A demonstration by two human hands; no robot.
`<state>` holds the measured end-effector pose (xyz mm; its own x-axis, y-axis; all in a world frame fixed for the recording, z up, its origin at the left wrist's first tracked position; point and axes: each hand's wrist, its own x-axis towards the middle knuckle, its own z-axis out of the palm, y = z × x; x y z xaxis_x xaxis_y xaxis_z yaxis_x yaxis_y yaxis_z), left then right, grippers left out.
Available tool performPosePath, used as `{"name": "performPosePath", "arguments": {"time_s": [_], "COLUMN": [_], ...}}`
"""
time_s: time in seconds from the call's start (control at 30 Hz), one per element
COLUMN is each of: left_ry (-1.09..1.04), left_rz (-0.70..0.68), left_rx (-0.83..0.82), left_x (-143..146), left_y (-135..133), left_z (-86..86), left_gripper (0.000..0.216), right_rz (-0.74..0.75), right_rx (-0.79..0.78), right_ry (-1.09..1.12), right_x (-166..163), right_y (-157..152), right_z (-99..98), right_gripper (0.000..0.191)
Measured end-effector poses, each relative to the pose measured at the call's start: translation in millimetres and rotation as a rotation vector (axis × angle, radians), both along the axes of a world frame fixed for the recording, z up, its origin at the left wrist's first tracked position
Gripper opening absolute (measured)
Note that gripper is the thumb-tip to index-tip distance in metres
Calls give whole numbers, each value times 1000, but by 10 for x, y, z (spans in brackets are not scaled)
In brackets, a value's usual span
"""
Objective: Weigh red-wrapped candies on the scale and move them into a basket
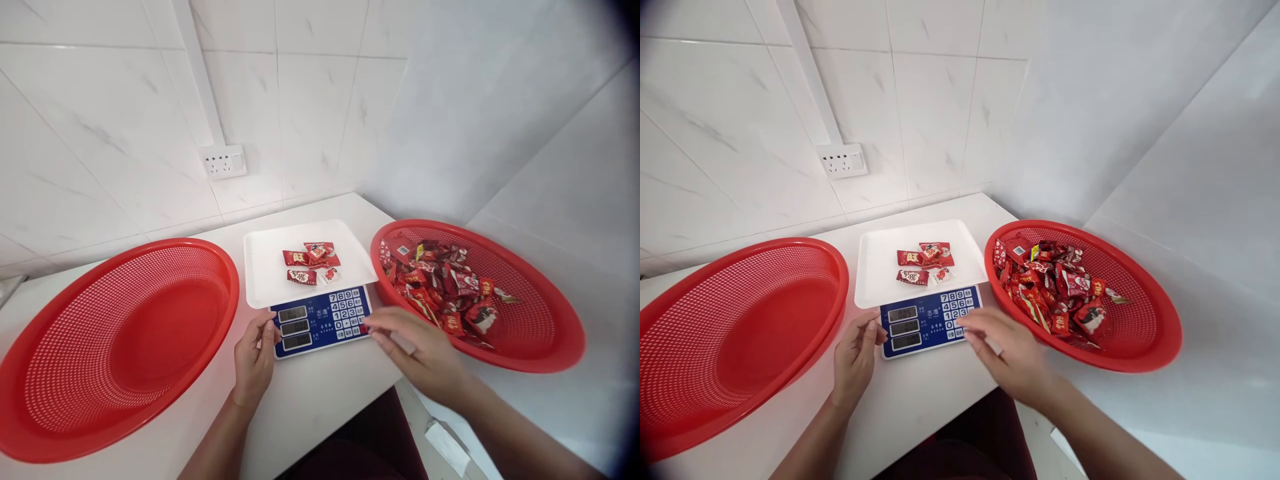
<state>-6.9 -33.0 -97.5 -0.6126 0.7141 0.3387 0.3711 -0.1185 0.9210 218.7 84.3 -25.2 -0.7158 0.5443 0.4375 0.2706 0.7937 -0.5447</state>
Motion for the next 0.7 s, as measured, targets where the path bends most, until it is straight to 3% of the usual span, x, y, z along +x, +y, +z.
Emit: {"name": "performPosePath", "arguments": {"time_s": [0.17, 0.27, 0.53, 0.7], "left_ry": [9, 25, 139, 316], "left_rz": [10, 20, 61, 11], "left_rx": [-25, -38, -80, -145], "left_x": [11, 17, 44, 127], "left_y": [4, 13, 15, 140], "left_z": [2, 4, 28, 280], "left_gripper": [21, 23, 22, 18], "right_rz": [-32, 26, 45, 106], "right_rx": [-459, -588, -673, -642], "right_ry": [-86, -126, -71, -42], "right_x": [-117, -198, -267, -238], "right_y": [-344, -461, -416, -410], "right_z": [-615, -840, -931, -955], "right_gripper": [22, 23, 22, 25]}}
